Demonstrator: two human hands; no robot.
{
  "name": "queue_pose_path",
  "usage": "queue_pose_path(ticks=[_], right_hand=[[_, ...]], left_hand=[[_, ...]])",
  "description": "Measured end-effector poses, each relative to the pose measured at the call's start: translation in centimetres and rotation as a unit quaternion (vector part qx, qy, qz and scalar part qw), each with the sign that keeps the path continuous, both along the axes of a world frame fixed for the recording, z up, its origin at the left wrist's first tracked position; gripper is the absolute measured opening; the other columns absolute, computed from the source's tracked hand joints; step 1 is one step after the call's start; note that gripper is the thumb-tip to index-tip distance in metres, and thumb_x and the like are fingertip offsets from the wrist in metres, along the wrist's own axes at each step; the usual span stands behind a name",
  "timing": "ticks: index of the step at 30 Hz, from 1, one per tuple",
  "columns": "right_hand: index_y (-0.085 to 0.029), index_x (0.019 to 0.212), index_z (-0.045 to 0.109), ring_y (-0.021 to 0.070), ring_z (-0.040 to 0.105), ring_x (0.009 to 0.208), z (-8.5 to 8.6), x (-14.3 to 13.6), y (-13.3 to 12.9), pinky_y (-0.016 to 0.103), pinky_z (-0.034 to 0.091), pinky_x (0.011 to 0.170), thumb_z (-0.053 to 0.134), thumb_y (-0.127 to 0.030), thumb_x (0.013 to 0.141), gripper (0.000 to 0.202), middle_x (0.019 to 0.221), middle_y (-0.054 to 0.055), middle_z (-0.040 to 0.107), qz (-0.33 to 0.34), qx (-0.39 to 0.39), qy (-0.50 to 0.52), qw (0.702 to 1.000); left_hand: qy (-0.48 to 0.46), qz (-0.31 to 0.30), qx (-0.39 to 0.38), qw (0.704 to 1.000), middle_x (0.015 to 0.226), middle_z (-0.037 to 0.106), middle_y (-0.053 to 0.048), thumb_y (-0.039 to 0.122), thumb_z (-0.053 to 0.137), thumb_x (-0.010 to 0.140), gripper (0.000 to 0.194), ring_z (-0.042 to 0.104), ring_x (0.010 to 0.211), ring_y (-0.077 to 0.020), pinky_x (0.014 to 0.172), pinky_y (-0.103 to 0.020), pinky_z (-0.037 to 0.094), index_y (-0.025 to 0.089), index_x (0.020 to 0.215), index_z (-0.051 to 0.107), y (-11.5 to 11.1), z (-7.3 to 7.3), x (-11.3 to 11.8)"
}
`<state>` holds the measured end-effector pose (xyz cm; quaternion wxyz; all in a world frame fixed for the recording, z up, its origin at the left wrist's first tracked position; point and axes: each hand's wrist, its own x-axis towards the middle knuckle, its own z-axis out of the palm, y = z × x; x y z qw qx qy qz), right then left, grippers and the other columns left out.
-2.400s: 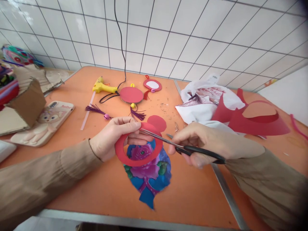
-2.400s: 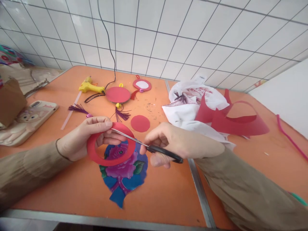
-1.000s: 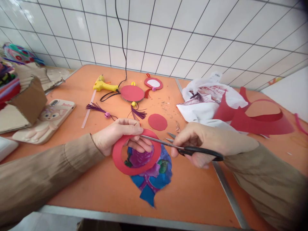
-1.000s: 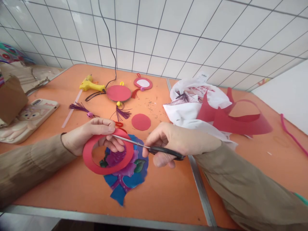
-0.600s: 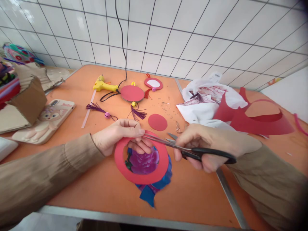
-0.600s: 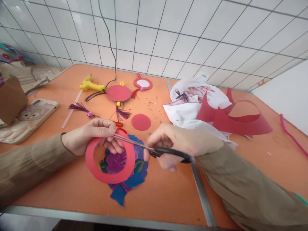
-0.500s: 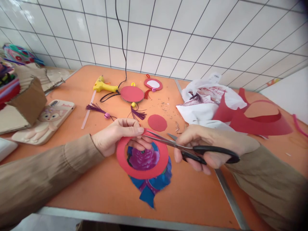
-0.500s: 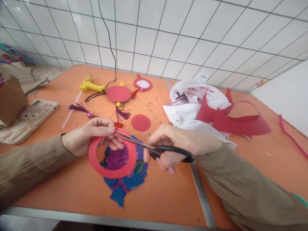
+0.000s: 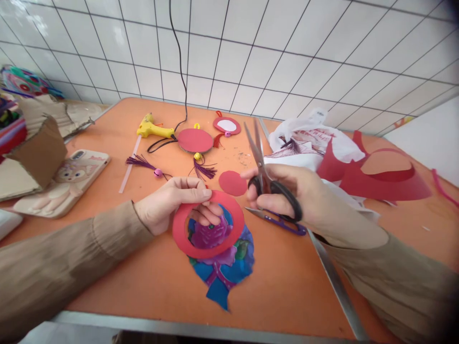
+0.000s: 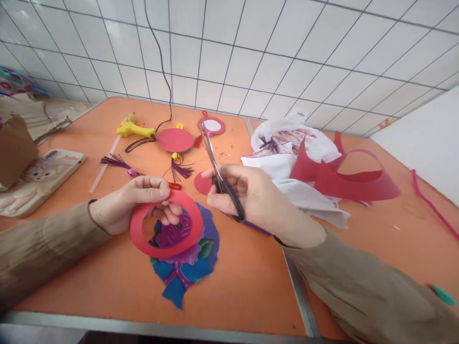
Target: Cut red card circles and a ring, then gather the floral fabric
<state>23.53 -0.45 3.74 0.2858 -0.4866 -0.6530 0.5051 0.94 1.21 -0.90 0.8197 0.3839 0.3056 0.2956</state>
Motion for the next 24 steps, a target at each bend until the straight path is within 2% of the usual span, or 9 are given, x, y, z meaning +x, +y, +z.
queue_pose_path(ticks=[1, 3, 6, 11, 16, 21, 24], right_hand=[[-0.019, 0.1, 0.056, 0.0159, 0.062, 0.074, -0.4, -0.3, -0.2, 0.028, 0.051, 0.068, 0.071, -0.029, 0.068, 0.038, 0.081, 0.002, 0.061, -0.02, 0.02, 0.012, 1.0], [-0.021, 0.105, 0.055, 0.0172, 0.062, 0.08, -1.2, -0.9, -0.6, 0.03, 0.051, 0.073, 0.073, -0.025, 0.066, 0.043, 0.085, 0.002, 0.062, -0.008, 0.017, 0.029, 0.999], [-0.021, 0.107, 0.055, 0.0152, 0.06, 0.072, -2.0, -1.5, -1.2, 0.028, 0.051, 0.068, 0.072, -0.023, 0.066, 0.045, 0.079, 0.001, 0.06, 0.006, -0.005, 0.04, 0.999], [-0.02, 0.102, 0.057, 0.0105, 0.051, 0.058, -2.3, -2.2, -1.4, 0.024, 0.046, 0.056, 0.069, -0.024, 0.068, 0.037, 0.068, -0.003, 0.053, 0.011, -0.02, 0.04, 0.999], [-0.018, 0.098, 0.057, 0.0099, 0.047, 0.056, -2.6, -2.4, -1.2, 0.024, 0.044, 0.056, 0.069, -0.026, 0.066, 0.035, 0.063, -0.005, 0.048, 0.0, -0.021, 0.061, 0.998], [-0.022, 0.094, 0.056, 0.0139, 0.053, 0.072, -2.9, -2.5, -1.3, 0.029, 0.048, 0.067, 0.07, -0.028, 0.066, 0.032, 0.084, 0.001, 0.059, -0.071, 0.028, 0.067, 0.995], [-0.022, 0.094, 0.057, 0.015, 0.054, 0.075, -3.3, -2.6, -1.2, 0.029, 0.047, 0.068, 0.071, -0.03, 0.066, 0.032, 0.087, 0.002, 0.06, -0.08, 0.04, 0.07, 0.994]], left_hand=[[0.001, -0.011, 0.002, 1.0, 0.073, 0.074, -0.013, 0.02, 0.067, 0.075, 0.017, 0.07, 0.063, -0.0205, 0.057, -0.026, 0.055, 0.012, 0.063, 0.058, -0.1, 0.0, 0.0], [0.006, -0.026, 0.009, 1.0, 0.071, 0.074, -0.012, 0.021, 0.068, 0.074, 0.017, 0.07, 0.062, -0.0194, 0.056, -0.024, 0.054, 0.012, 0.063, 0.059, -0.3, 0.1, 0.1], [0.025, -0.029, 0.017, 0.999, 0.07, 0.073, -0.012, 0.022, 0.07, 0.072, 0.018, 0.069, 0.06, -0.0183, 0.054, -0.023, 0.053, 0.012, 0.062, 0.058, -0.4, 0.1, 0.3], [0.034, -0.018, 0.018, 0.999, 0.068, 0.073, -0.01, 0.022, 0.07, 0.072, 0.019, 0.068, 0.058, -0.0173, 0.054, -0.022, 0.053, 0.013, 0.062, 0.057, -0.5, 0.1, 0.5], [0.038, -0.014, 0.02, 0.999, 0.068, 0.072, -0.011, 0.024, 0.07, 0.072, 0.019, 0.068, 0.058, -0.0171, 0.053, -0.022, 0.052, 0.012, 0.062, 0.058, -0.5, 0.3, 0.6], [0.034, 0.002, 0.03, 0.999, 0.068, 0.072, -0.012, 0.026, 0.067, 0.074, 0.018, 0.067, 0.056, -0.016, 0.054, -0.022, 0.052, 0.009, 0.067, 0.067, -0.4, 0.4, 0.6], [0.039, 0.027, 0.025, 0.999, 0.068, 0.072, -0.012, 0.025, 0.066, 0.074, 0.019, 0.066, 0.056, -0.0155, 0.056, -0.022, 0.053, 0.008, 0.065, 0.068, -0.4, 0.3, 0.6]])
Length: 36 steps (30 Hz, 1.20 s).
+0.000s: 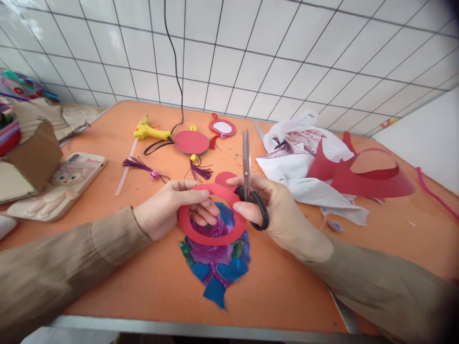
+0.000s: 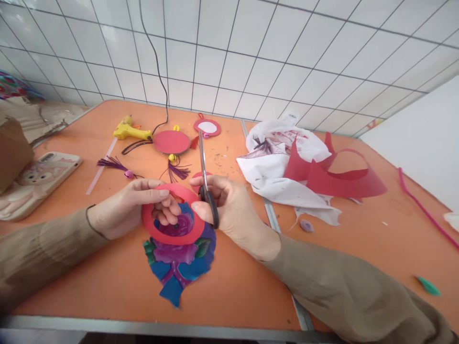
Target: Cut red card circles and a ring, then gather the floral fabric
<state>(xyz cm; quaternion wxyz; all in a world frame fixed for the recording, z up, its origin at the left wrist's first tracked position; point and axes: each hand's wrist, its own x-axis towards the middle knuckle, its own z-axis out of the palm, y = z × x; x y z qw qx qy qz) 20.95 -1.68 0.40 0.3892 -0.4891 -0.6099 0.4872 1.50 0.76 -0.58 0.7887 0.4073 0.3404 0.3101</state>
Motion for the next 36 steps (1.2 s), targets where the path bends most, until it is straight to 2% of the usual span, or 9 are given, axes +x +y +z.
queue_pose_path(ticks=[4, 7, 9, 11, 14, 18, 22, 31, 36], right_hand=[[-0.021, 0.093, 0.059, 0.0127, 0.055, 0.066, 0.0, 0.4, 0.2, 0.026, 0.046, 0.063, 0.07, -0.03, 0.069, 0.028, 0.076, -0.001, 0.057, -0.002, -0.01, 0.009, 1.0], [-0.023, 0.095, 0.058, 0.0106, 0.056, 0.057, 1.4, 1.8, 0.4, 0.024, 0.046, 0.057, 0.069, -0.031, 0.074, 0.025, 0.065, -0.004, 0.055, -0.021, 0.022, 0.027, 0.999], [-0.021, 0.099, 0.06, 0.0105, 0.056, 0.055, 2.7, 3.0, 0.4, 0.023, 0.044, 0.052, 0.069, -0.04, 0.074, 0.032, 0.068, -0.002, 0.059, 0.071, -0.005, 0.011, 0.997], [-0.017, 0.098, 0.061, 0.0109, 0.056, 0.05, 3.9, 3.9, 0.4, 0.022, 0.041, 0.045, 0.069, -0.054, 0.069, 0.049, 0.066, 0.001, 0.061, 0.228, -0.066, 0.024, 0.971], [-0.013, 0.094, 0.063, 0.0106, 0.055, 0.052, 4.7, 4.4, 0.5, 0.021, 0.042, 0.046, 0.071, -0.063, 0.06, 0.06, 0.063, 0.001, 0.059, 0.283, -0.162, -0.03, 0.945], [-0.012, 0.095, 0.061, 0.01, 0.058, 0.05, 4.2, 4.3, 1.2, 0.02, 0.044, 0.047, 0.07, -0.061, 0.062, 0.059, 0.063, 0.0, 0.059, 0.315, -0.225, -0.081, 0.918], [-0.01, 0.096, 0.059, 0.0095, 0.061, 0.05, 3.4, 4.4, 2.0, 0.019, 0.047, 0.048, 0.071, -0.056, 0.065, 0.057, 0.068, 0.001, 0.061, 0.348, -0.238, -0.074, 0.904], [-0.009, 0.095, 0.061, 0.009, 0.059, 0.044, 3.2, 4.5, 2.0, 0.018, 0.048, 0.044, 0.069, -0.058, 0.067, 0.057, 0.059, 0.0, 0.06, 0.324, -0.231, -0.037, 0.917], [-0.01, 0.091, 0.061, 0.0074, 0.056, 0.042, 3.6, 3.9, 2.1, 0.017, 0.048, 0.043, 0.072, -0.06, 0.061, 0.059, 0.059, -0.002, 0.058, 0.31, -0.241, -0.045, 0.919]], left_hand=[[-0.001, 0.028, -0.008, 1.0, 0.074, 0.073, -0.013, 0.022, 0.066, 0.073, 0.017, 0.068, 0.058, -0.0162, 0.058, -0.023, 0.054, 0.008, 0.062, 0.068, 0.1, -0.1, -0.1], [-0.006, 0.048, -0.005, 0.999, 0.078, 0.073, -0.013, 0.02, 0.067, 0.071, 0.018, 0.07, 0.066, -0.02, 0.061, -0.024, 0.055, 0.009, 0.057, 0.065, 0.2, -0.1, -0.2], [-0.006, 0.053, -0.005, 0.999, 0.078, 0.073, -0.014, 0.019, 0.067, 0.072, 0.019, 0.071, 0.072, -0.0222, 0.064, -0.025, 0.055, 0.009, 0.056, 0.064, 0.3, 0.0, -0.2], [-0.015, 0.051, -0.007, 0.999, 0.078, 0.074, -0.013, 0.018, 0.065, 0.074, 0.02, 0.071, 0.075, -0.0226, 0.068, -0.025, 0.055, 0.009, 0.056, 0.065, 0.3, 0.1, -0.3], [-0.036, 0.052, -0.006, 0.998, 0.073, 0.073, -0.011, 0.016, 0.062, 0.077, 0.021, 0.07, 0.08, -0.0231, 0.072, -0.026, 0.055, 0.009, 0.057, 0.065, 0.4, 0.2, -0.4], [-0.068, 0.068, -0.008, 0.995, 0.068, 0.07, -0.009, 0.015, 0.059, 0.078, 0.022, 0.07, 0.079, -0.0225, 0.074, -0.028, 0.056, 0.009, 0.057, 0.064, 0.4, 0.3, -0.4], [-0.108, 0.091, 0.002, 0.99, 0.059, 0.065, -0.005, 0.013, 0.061, 0.074, 0.02, 0.069, 0.069, -0.0187, 0.073, -0.028, 0.057, 0.009, 0.055, 0.063, 0.5, 0.3, -0.4], [-0.103, 0.071, 0.016, 0.992, 0.065, 0.068, -0.009, 0.016, 0.058, 0.076, 0.022, 0.07, 0.079, -0.0249, 0.072, -0.028, 0.056, 0.01, 0.055, 0.061, 0.3, 0.3, -0.5], [-0.103, 0.07, 0.012, 0.992, 0.064, 0.068, -0.008, 0.015, 0.056, 0.077, 0.023, 0.07, 0.081, -0.0259, 0.072, -0.029, 0.056, 0.01, 0.055, 0.061, 0.2, 0.3, -0.4]])
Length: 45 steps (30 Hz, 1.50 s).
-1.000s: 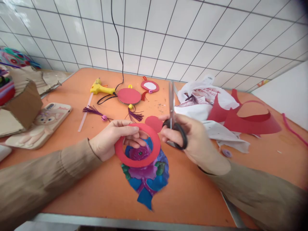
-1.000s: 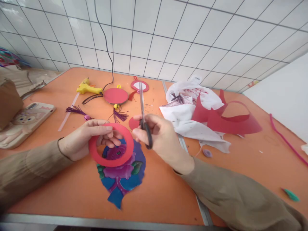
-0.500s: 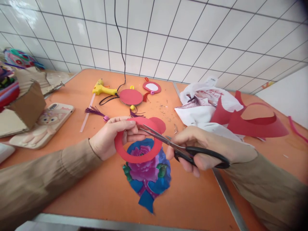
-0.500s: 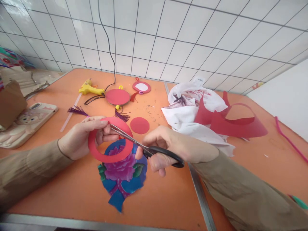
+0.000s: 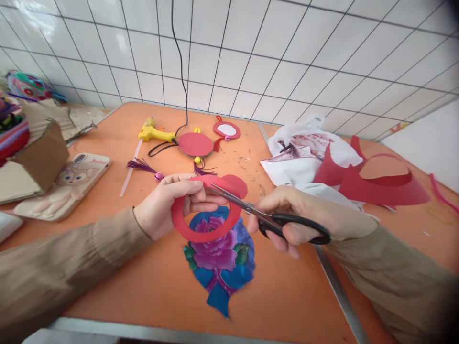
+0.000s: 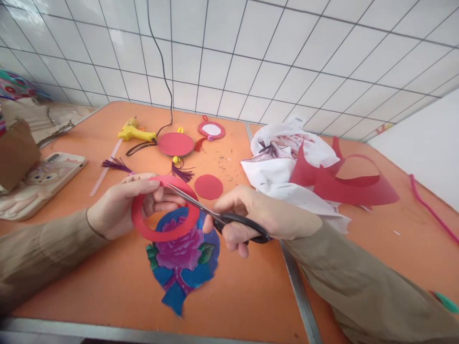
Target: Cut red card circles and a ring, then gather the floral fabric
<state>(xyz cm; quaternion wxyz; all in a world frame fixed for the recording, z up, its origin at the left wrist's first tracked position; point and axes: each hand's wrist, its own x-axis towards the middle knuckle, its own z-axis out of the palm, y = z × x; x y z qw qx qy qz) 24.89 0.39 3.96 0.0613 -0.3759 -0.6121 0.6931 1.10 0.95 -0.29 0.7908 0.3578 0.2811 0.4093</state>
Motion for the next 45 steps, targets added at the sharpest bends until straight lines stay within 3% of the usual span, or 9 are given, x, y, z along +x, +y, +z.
queue_pose_path(ticks=[27, 39, 45], right_hand=[[-0.01, 0.091, 0.061, 0.0064, 0.053, 0.039, 0.02, 0.04, -0.21, 0.017, 0.045, 0.038, 0.071, -0.055, 0.065, 0.053, 0.057, -0.003, 0.055, -0.009, 0.018, -0.013, 1.0], [-0.01, 0.09, 0.062, 0.0065, 0.052, 0.038, -0.14, 0.1, -0.06, 0.015, 0.039, 0.035, 0.071, -0.061, 0.06, 0.06, 0.055, -0.003, 0.056, -0.015, 0.014, -0.022, 1.0], [-0.01, 0.092, 0.062, 0.0062, 0.052, 0.038, -0.2, 0.18, 0.01, 0.016, 0.042, 0.037, 0.072, -0.059, 0.061, 0.059, 0.055, -0.004, 0.055, -0.015, 0.015, -0.014, 1.0]], left_hand=[[-0.032, -0.001, 0.002, 0.999, 0.074, 0.072, -0.01, 0.02, 0.057, 0.076, 0.024, 0.069, 0.085, -0.0242, 0.081, -0.031, 0.054, 0.012, 0.054, 0.06, -0.09, -0.29, 0.08], [-0.038, -0.007, 0.003, 0.999, 0.068, 0.07, -0.006, 0.016, 0.051, 0.079, 0.028, 0.069, 0.085, -0.0233, 0.078, -0.028, 0.053, 0.013, 0.053, 0.06, -0.37, 0.06, 0.12], [-0.04, -0.011, 0.009, 0.999, 0.071, 0.072, -0.007, 0.017, 0.05, 0.081, 0.03, 0.069, 0.084, -0.0229, 0.077, -0.027, 0.053, 0.013, 0.053, 0.061, -0.39, 0.09, 0.18]])
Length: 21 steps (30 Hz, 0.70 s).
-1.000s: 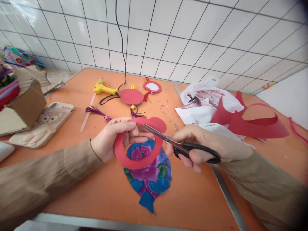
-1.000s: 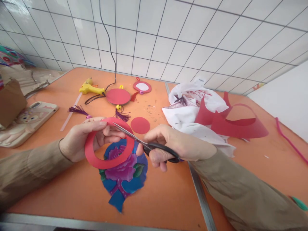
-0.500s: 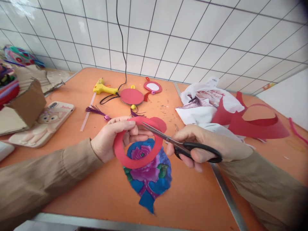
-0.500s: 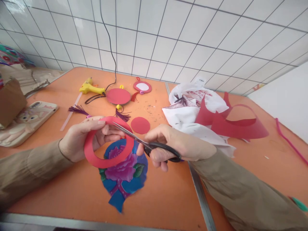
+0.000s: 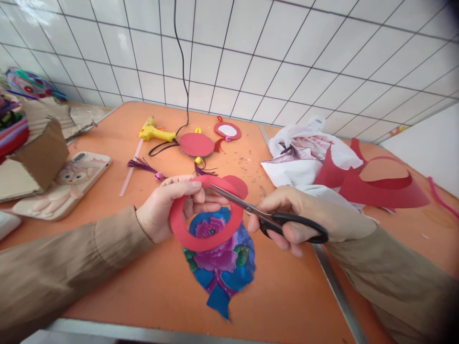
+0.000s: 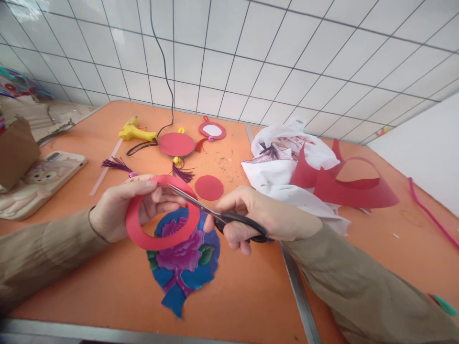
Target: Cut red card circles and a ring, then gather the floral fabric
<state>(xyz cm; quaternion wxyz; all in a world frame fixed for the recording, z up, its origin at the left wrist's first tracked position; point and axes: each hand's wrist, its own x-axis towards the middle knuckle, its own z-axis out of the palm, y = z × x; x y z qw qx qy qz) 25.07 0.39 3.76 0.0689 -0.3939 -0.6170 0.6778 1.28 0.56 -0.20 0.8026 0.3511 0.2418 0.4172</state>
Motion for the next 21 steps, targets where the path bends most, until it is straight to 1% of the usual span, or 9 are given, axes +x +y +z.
queue_pose_path(ticks=[2, 5, 12, 18, 21], right_hand=[[-0.01, 0.092, 0.062, 0.0062, 0.052, 0.038, 0.1, -0.05, -0.05, 0.016, 0.042, 0.037, 0.072, -0.057, 0.062, 0.057, 0.054, -0.004, 0.054, 0.001, 0.003, 0.0, 1.0], [-0.01, 0.09, 0.062, 0.0058, 0.051, 0.037, 0.25, -0.11, -0.11, 0.016, 0.041, 0.036, 0.071, -0.059, 0.061, 0.058, 0.053, -0.005, 0.053, -0.003, 0.006, -0.008, 1.0], [-0.01, 0.09, 0.062, 0.0058, 0.05, 0.037, 0.23, -0.09, -0.09, 0.016, 0.04, 0.036, 0.071, -0.06, 0.061, 0.058, 0.052, -0.005, 0.051, 0.001, 0.007, -0.007, 1.0], [-0.01, 0.09, 0.063, 0.0061, 0.05, 0.037, 0.2, 0.01, -0.02, 0.015, 0.038, 0.036, 0.072, -0.06, 0.061, 0.058, 0.051, -0.005, 0.05, 0.008, 0.009, -0.01, 1.0], [-0.01, 0.09, 0.064, 0.0063, 0.051, 0.037, 0.24, 0.02, -0.05, 0.015, 0.039, 0.036, 0.071, -0.06, 0.061, 0.058, 0.052, -0.005, 0.05, 0.005, 0.007, -0.013, 1.0]], left_hand=[[-0.002, -0.004, 0.0, 1.0, 0.07, 0.072, -0.007, 0.016, 0.049, 0.081, 0.031, 0.069, 0.084, -0.0229, 0.077, -0.027, 0.053, 0.013, 0.054, 0.062, 0.02, 0.0, -0.04], [-0.005, -0.006, -0.002, 1.0, 0.069, 0.071, -0.007, 0.014, 0.047, 0.081, 0.032, 0.069, 0.085, -0.0231, 0.077, -0.027, 0.054, 0.012, 0.054, 0.062, 0.06, -0.08, -0.12], [-0.014, -0.007, -0.002, 1.0, 0.068, 0.071, -0.008, 0.017, 0.052, 0.08, 0.029, 0.069, 0.085, -0.0228, 0.076, -0.026, 0.054, 0.012, 0.053, 0.062, 0.14, -0.34, -0.08], [0.004, -0.003, -0.003, 1.0, 0.073, 0.074, -0.009, 0.016, 0.048, 0.082, 0.032, 0.069, 0.085, -0.0229, 0.077, -0.027, 0.054, 0.013, 0.054, 0.063, 0.03, -0.14, -0.08], [0.0, -0.004, -0.006, 1.0, 0.068, 0.072, -0.009, 0.015, 0.048, 0.081, 0.032, 0.069, 0.085, -0.0234, 0.077, -0.027, 0.054, 0.012, 0.053, 0.063, 0.06, -0.19, -0.08]])
